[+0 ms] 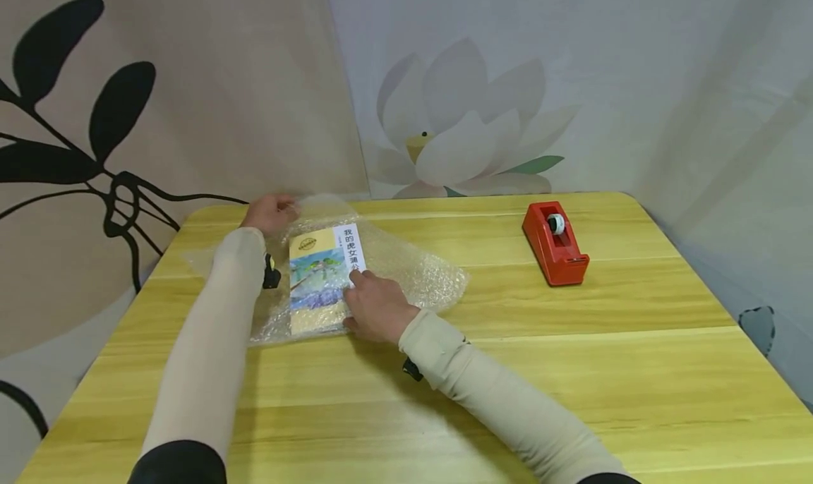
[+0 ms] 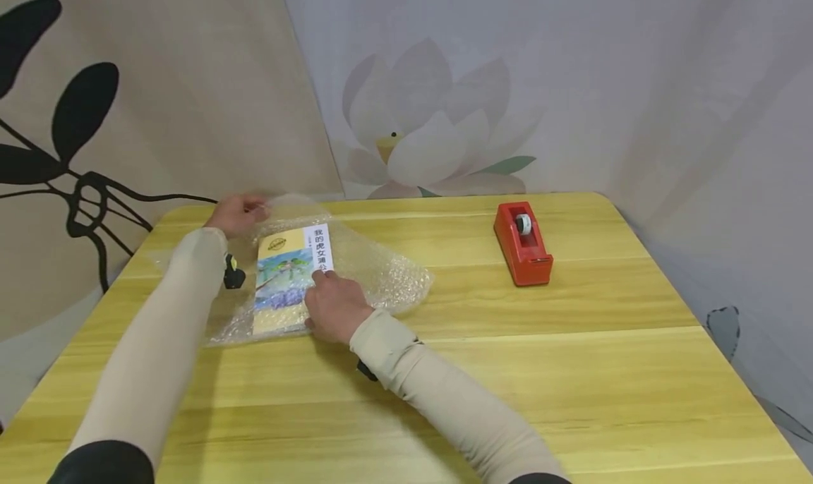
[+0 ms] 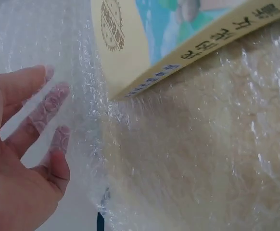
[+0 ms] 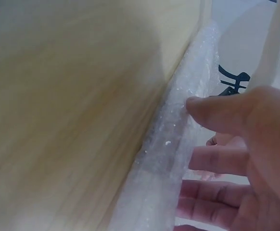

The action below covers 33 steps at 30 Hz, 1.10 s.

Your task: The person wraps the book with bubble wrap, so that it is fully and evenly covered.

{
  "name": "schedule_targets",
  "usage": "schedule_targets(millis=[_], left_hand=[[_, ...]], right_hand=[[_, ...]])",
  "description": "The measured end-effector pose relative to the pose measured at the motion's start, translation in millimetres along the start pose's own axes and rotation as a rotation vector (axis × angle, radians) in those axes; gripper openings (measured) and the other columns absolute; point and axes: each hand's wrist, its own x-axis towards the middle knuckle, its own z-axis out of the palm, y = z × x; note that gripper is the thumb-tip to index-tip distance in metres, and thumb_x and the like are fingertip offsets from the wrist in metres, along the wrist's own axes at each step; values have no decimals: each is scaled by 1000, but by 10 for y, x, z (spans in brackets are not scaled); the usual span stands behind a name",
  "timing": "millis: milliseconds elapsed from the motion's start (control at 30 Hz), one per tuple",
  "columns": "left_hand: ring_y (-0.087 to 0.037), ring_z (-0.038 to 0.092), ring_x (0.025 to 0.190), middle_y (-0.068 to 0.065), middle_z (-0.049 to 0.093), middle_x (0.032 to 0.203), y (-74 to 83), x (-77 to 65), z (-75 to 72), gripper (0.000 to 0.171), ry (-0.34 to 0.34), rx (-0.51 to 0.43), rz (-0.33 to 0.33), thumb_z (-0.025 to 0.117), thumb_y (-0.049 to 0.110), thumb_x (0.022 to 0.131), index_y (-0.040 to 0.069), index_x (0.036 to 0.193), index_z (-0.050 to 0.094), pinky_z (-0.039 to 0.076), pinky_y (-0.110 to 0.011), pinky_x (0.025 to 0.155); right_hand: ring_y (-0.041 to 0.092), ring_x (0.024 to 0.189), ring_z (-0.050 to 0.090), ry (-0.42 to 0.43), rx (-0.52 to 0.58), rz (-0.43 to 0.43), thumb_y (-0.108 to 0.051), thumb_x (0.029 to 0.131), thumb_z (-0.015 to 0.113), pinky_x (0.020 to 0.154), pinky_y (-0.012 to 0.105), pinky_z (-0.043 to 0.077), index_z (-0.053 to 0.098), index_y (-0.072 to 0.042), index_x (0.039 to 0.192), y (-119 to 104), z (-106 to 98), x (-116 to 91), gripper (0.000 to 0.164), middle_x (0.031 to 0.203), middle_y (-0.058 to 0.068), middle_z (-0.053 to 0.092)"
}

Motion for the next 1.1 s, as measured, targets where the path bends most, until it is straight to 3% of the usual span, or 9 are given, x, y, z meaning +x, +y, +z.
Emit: schedule_targets(millis=[300,567,800,967,1100], left_hand=[[-41,50,135,-21,54,146,55,-132,-39,41,42,-20,48,51,33,106,8,137,60,42,-59,111],[-41,57,129,-21,63,137,153,-268,-53,33,59,71,130,55,23,105,6,130,67,47,-58,106],[-38,66,112,-18,72,123,173,-387,6,24,80,161,207,62,19,101,8,118,75,53,-56,94],[-36,70,109,-15,74,120,147,-450,49,19,23,199,244,67,16,97,13,113,78,55,-54,93],[-36,69,113,-13,74,120,125,-501,93,18,-32,203,234,69,13,95,16,110,79,54,-55,97]], right_hand=[[15,107,61,-3,-3,1,-50,95,65,75,29,62,70,-15,121,-22,10,11,44,125,3,60],[16,107,60,-5,22,6,-49,95,65,74,30,62,70,-14,122,-21,9,16,44,126,4,60],[16,109,61,1,20,11,-47,94,66,75,31,62,71,-14,120,-13,-9,13,42,128,4,60],[16,107,61,-8,15,13,-47,94,66,75,31,62,71,-14,118,-20,-10,15,41,125,4,60],[16,108,61,-6,14,13,-47,94,66,75,32,62,71,-14,118,-29,-5,23,41,126,4,60]])
